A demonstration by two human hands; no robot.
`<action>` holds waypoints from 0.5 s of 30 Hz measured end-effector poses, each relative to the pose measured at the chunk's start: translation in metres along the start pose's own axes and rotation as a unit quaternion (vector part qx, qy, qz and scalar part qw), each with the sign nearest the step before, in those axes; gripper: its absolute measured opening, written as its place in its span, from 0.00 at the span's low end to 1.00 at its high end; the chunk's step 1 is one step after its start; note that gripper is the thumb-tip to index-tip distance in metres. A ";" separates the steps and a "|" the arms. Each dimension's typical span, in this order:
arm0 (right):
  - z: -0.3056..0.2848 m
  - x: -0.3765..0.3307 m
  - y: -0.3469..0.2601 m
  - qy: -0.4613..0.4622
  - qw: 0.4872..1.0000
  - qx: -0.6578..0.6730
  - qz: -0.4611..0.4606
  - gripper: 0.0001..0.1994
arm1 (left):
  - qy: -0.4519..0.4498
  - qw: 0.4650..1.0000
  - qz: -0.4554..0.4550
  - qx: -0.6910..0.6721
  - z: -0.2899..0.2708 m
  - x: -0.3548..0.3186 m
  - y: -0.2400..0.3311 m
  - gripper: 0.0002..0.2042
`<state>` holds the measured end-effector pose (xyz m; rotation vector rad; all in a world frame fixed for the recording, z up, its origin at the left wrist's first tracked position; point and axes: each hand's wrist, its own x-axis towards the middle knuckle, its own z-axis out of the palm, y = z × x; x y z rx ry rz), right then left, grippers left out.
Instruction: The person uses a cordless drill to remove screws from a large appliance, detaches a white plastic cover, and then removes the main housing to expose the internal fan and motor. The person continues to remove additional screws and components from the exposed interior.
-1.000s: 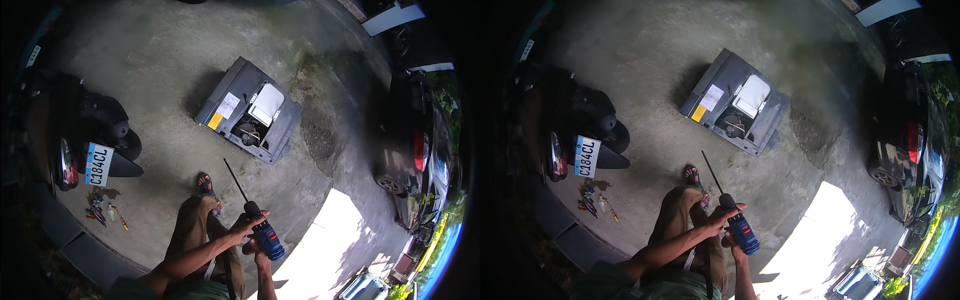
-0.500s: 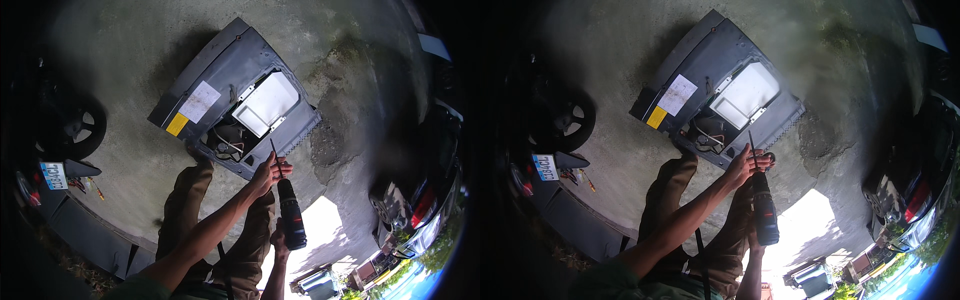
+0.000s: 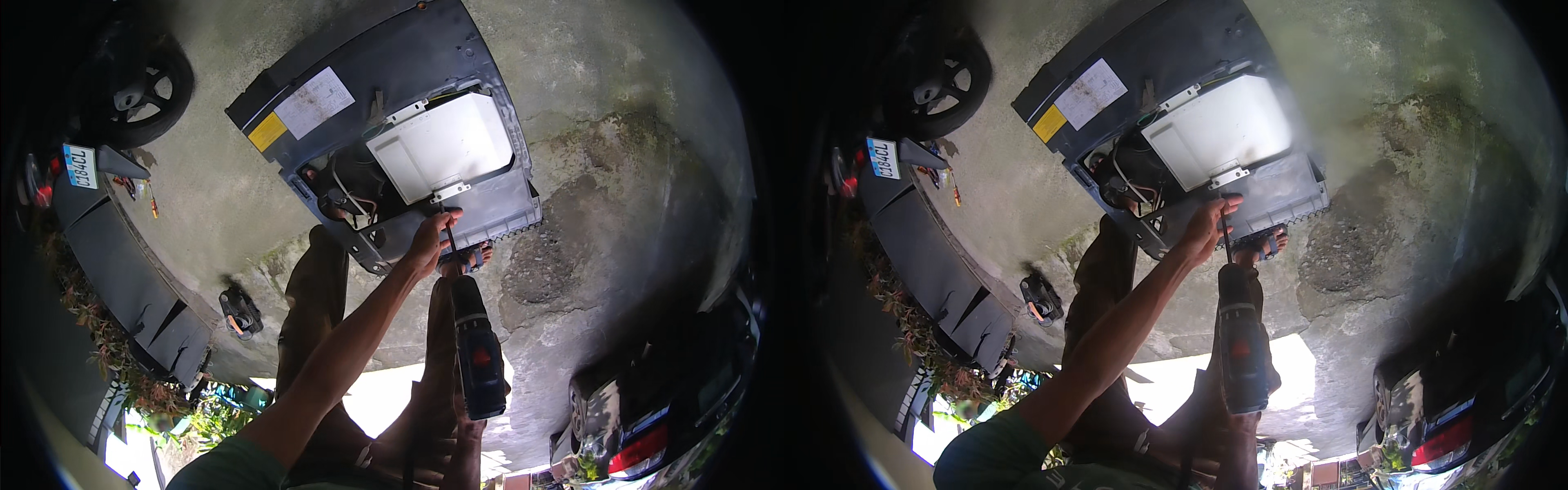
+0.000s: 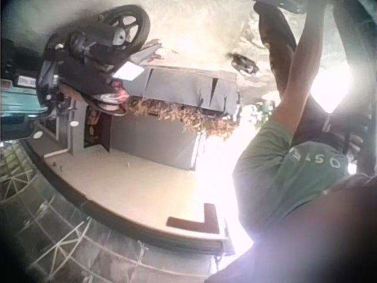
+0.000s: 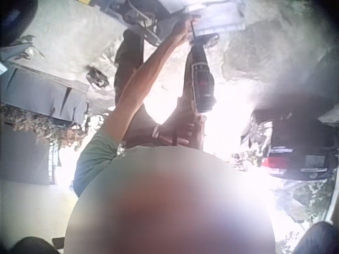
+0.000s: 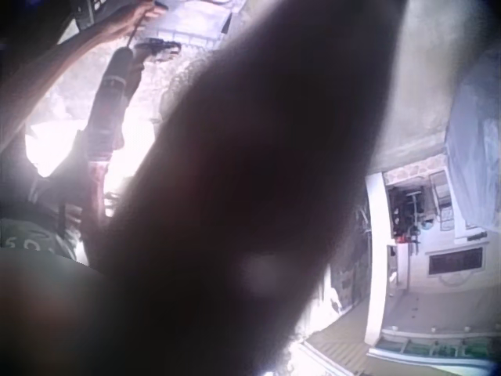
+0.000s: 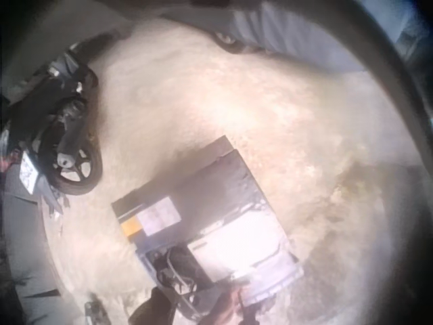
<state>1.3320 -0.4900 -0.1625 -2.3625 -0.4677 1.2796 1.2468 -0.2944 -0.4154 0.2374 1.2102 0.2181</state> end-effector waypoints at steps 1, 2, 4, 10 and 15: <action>-0.004 0.003 -0.002 -0.002 1.000 -0.009 -0.009 0.21 | 0.005 1.000 0.000 0.010 0.002 0.000 -0.001 0.20; -0.009 0.007 -0.005 -0.004 1.000 -0.018 -0.017 0.22 | 0.001 1.000 -0.003 0.010 0.004 -0.001 -0.001 0.19; -0.012 0.014 -0.012 -0.001 0.998 -0.038 -0.043 0.22 | 0.005 1.000 0.001 0.004 0.006 0.002 0.000 0.19; -0.001 0.045 -0.045 0.031 0.975 -0.153 -0.158 0.24 | 0.008 1.000 -0.011 -0.002 0.004 0.004 0.001 0.17; 0.014 0.055 -0.077 0.040 0.947 -0.229 -0.220 0.27 | -0.008 0.999 -0.041 -0.024 -0.001 0.005 0.008 0.18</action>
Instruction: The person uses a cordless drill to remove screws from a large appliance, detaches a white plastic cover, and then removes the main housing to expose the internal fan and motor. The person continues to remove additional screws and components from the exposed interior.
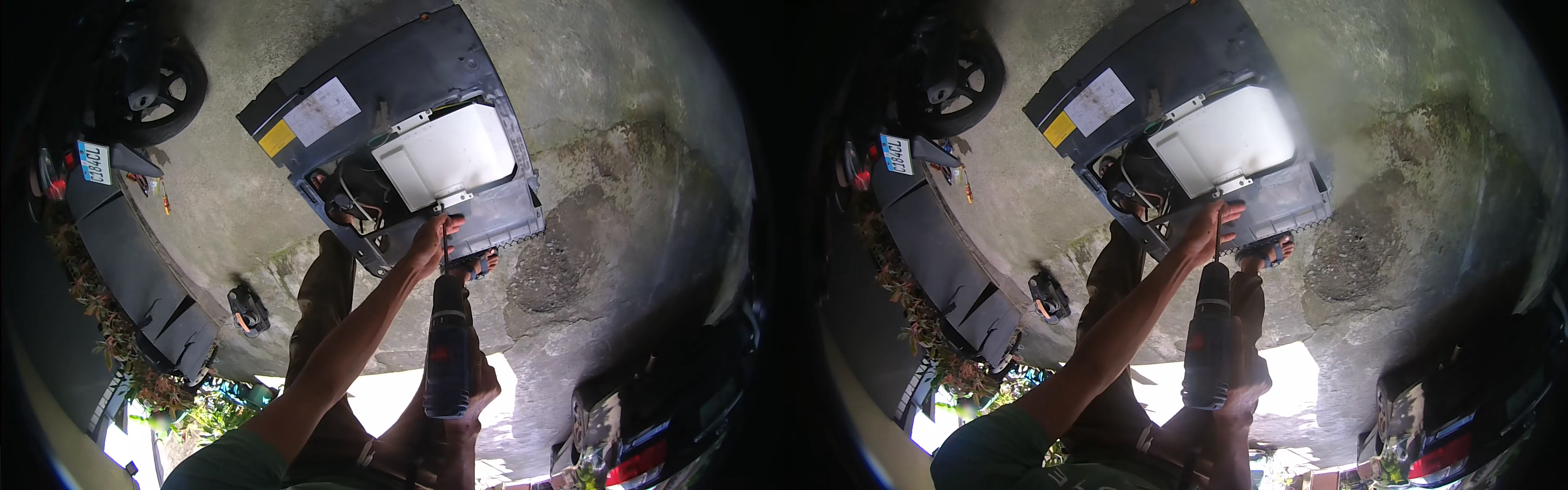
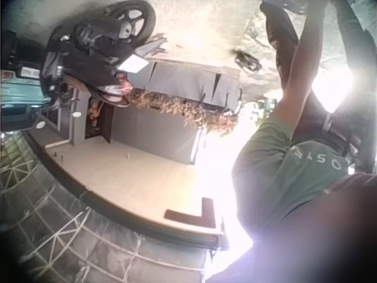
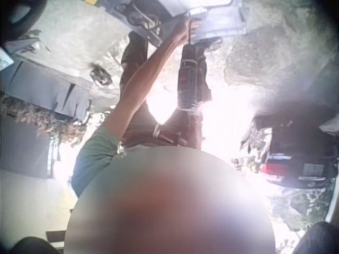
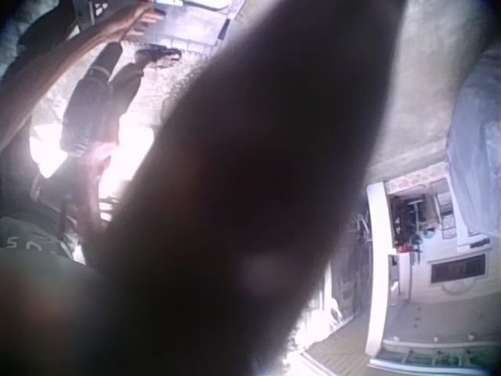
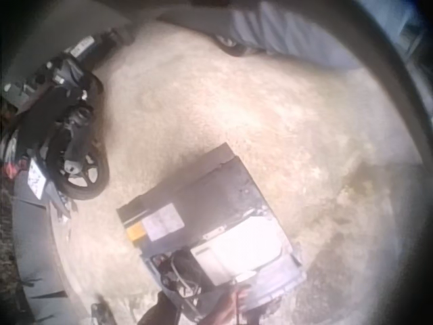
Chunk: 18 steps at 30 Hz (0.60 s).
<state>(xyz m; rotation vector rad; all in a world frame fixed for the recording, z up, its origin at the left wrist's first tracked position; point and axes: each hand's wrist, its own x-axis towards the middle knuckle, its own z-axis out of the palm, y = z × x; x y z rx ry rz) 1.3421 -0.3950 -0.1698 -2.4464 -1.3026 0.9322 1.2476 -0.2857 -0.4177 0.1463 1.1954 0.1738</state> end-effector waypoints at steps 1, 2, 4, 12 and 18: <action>0.000 0.003 -0.006 0.000 1.000 -0.007 -0.016 0.28 | -0.005 1.000 -0.005 -0.001 0.000 -0.001 0.002 0.19; 0.000 0.008 -0.012 0.002 0.999 -0.013 -0.035 0.30 | -0.009 1.000 -0.007 -0.003 -0.001 0.000 0.005 0.20; -0.003 0.013 -0.022 0.004 1.000 0.001 -0.022 0.29 | -0.015 1.000 -0.015 -0.008 -0.003 0.000 0.007 0.20; -0.012 0.021 -0.021 -0.015 1.000 0.009 -0.009 0.30 | 0.020 0.996 -0.045 -0.075 -0.004 0.009 0.012 0.27; -0.012 0.013 -0.018 -0.027 0.999 0.030 -0.034 0.25 | 0.029 0.989 -0.047 -0.137 -0.002 0.014 0.010 0.29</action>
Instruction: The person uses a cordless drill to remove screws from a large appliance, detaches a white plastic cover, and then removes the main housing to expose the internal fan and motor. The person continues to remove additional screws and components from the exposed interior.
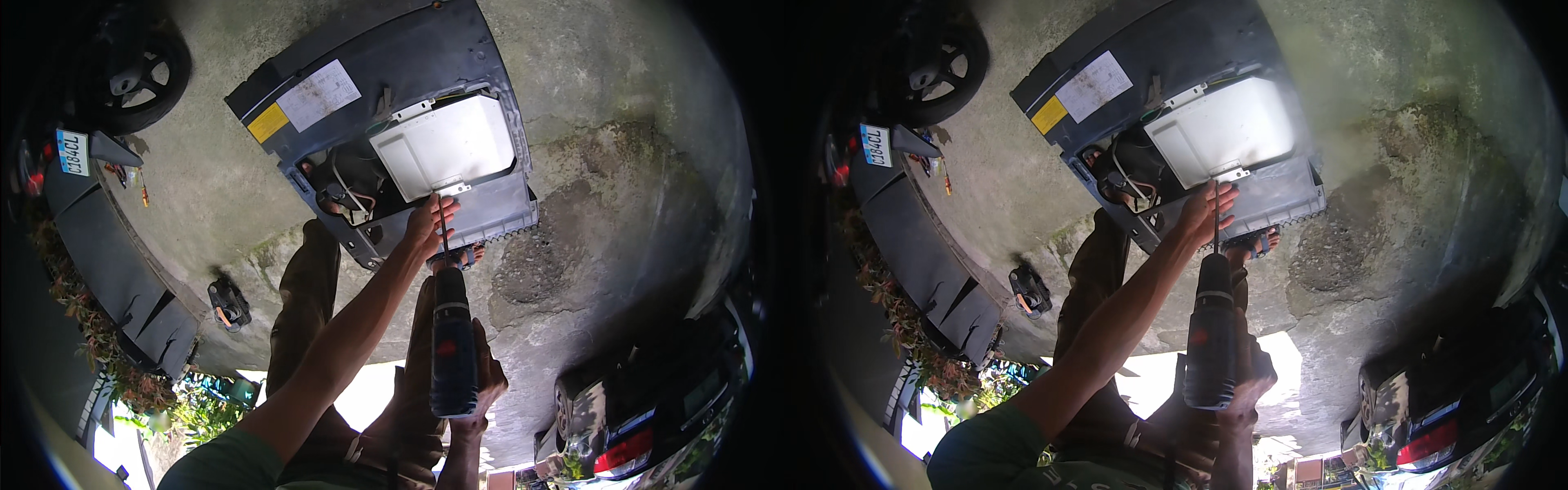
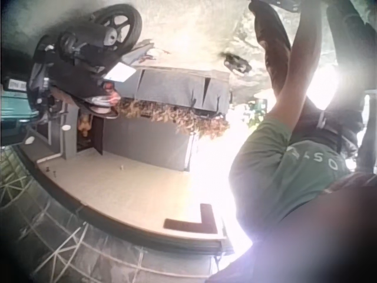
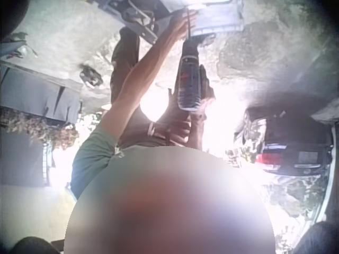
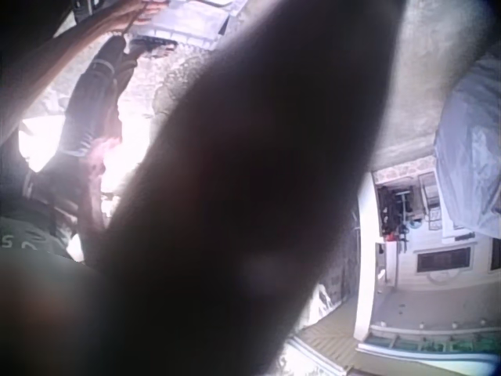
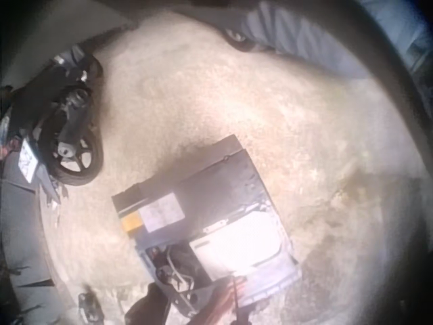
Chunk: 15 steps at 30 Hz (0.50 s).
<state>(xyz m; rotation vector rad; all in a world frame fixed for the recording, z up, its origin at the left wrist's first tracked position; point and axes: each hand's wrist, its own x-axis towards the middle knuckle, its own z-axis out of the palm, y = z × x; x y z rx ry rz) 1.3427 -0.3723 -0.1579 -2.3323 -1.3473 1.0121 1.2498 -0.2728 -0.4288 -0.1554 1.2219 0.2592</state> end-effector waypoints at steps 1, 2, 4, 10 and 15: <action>-0.001 0.000 0.000 -0.017 0.999 -0.022 0.017 0.28 | 0.004 1.000 0.001 -0.008 0.000 0.001 -0.001 0.29; -0.002 0.001 0.000 -0.001 0.999 -0.034 0.009 0.30 | 0.004 1.000 -0.002 -0.014 0.000 0.002 -0.002 0.30; -0.003 0.002 0.000 -0.004 0.999 -0.044 0.009 0.31 | 0.004 1.000 -0.006 -0.023 0.000 0.003 -0.002 0.30; -0.010 -0.002 -0.001 -0.022 0.999 -0.021 0.016 0.28 | 0.015 0.999 -0.029 -0.041 0.002 0.004 0.002 0.31; -0.007 -0.007 0.005 -0.030 0.999 -0.029 0.015 0.30 | 0.055 0.995 -0.019 -0.078 0.001 0.013 -0.003 0.24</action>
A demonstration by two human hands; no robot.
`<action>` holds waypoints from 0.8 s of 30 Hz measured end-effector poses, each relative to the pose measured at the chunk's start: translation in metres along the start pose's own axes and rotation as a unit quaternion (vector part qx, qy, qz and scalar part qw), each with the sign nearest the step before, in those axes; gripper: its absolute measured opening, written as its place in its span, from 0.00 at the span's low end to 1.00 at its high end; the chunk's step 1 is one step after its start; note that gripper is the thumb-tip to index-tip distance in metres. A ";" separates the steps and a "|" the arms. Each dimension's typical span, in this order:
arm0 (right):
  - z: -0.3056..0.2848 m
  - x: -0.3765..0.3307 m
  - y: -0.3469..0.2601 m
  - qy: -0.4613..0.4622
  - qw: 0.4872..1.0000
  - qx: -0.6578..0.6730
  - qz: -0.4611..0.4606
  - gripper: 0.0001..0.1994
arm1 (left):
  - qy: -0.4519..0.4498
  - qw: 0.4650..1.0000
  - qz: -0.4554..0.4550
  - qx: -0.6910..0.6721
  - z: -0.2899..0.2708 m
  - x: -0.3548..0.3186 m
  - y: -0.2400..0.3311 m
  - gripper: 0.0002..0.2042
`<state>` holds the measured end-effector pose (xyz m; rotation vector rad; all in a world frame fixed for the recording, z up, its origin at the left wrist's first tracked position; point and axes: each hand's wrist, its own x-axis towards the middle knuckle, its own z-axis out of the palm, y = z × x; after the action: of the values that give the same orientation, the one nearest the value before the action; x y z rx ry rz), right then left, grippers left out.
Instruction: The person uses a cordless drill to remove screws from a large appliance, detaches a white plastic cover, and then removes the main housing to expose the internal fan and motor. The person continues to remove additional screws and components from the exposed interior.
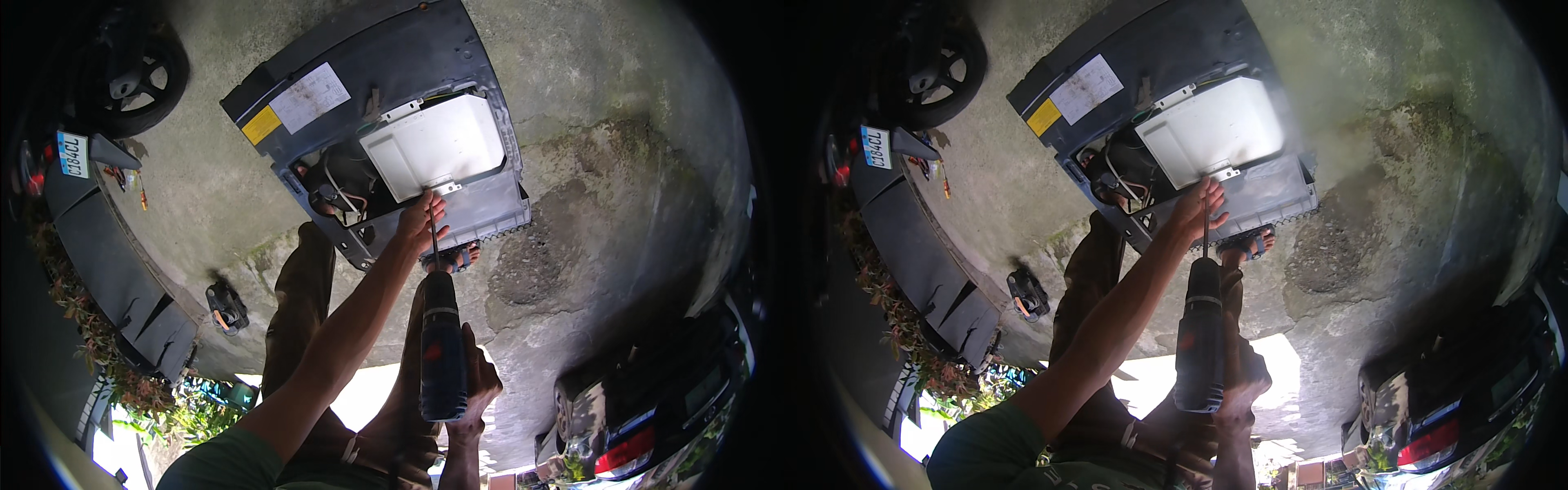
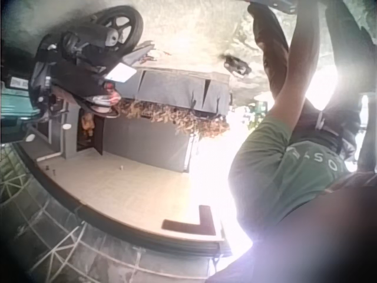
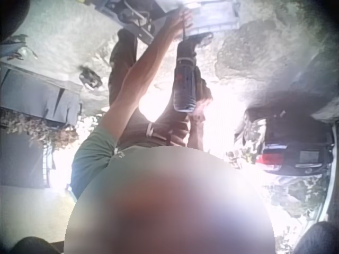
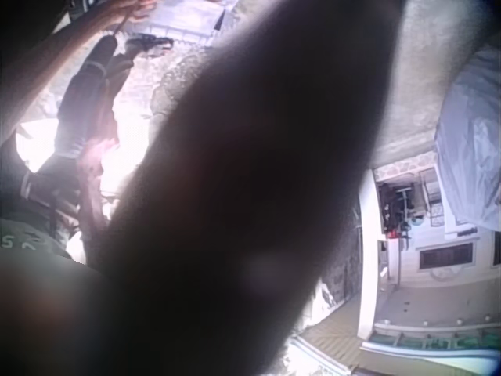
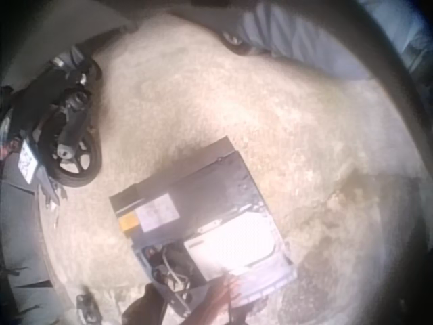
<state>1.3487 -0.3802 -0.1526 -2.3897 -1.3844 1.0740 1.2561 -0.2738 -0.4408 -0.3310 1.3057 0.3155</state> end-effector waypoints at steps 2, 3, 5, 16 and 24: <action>-0.004 -0.005 0.003 0.022 0.999 0.019 -0.023 0.29 | -0.017 0.999 0.015 -0.034 -0.003 0.006 -0.003 0.18; -0.005 -0.007 0.004 0.019 0.999 0.025 -0.027 0.29 | -0.040 0.998 0.024 -0.051 -0.007 0.009 -0.003 0.15; -0.018 -0.016 0.006 0.024 0.999 0.044 -0.018 0.27 | -0.081 0.993 0.035 -0.076 -0.010 0.011 -0.005 0.11; -0.010 0.008 0.042 0.070 0.995 -0.024 -0.069 0.24 | -0.010 0.984 0.166 0.062 0.002 -0.029 -0.027 0.20; -0.004 0.007 0.047 0.078 0.996 0.051 -0.012 0.28 | -0.017 0.993 0.117 0.013 0.013 -0.004 -0.019 0.08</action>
<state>1.3851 -0.3998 -0.1757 -2.3228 -1.2731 0.9081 1.2742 -0.2860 -0.4326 -0.1487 1.3151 0.4993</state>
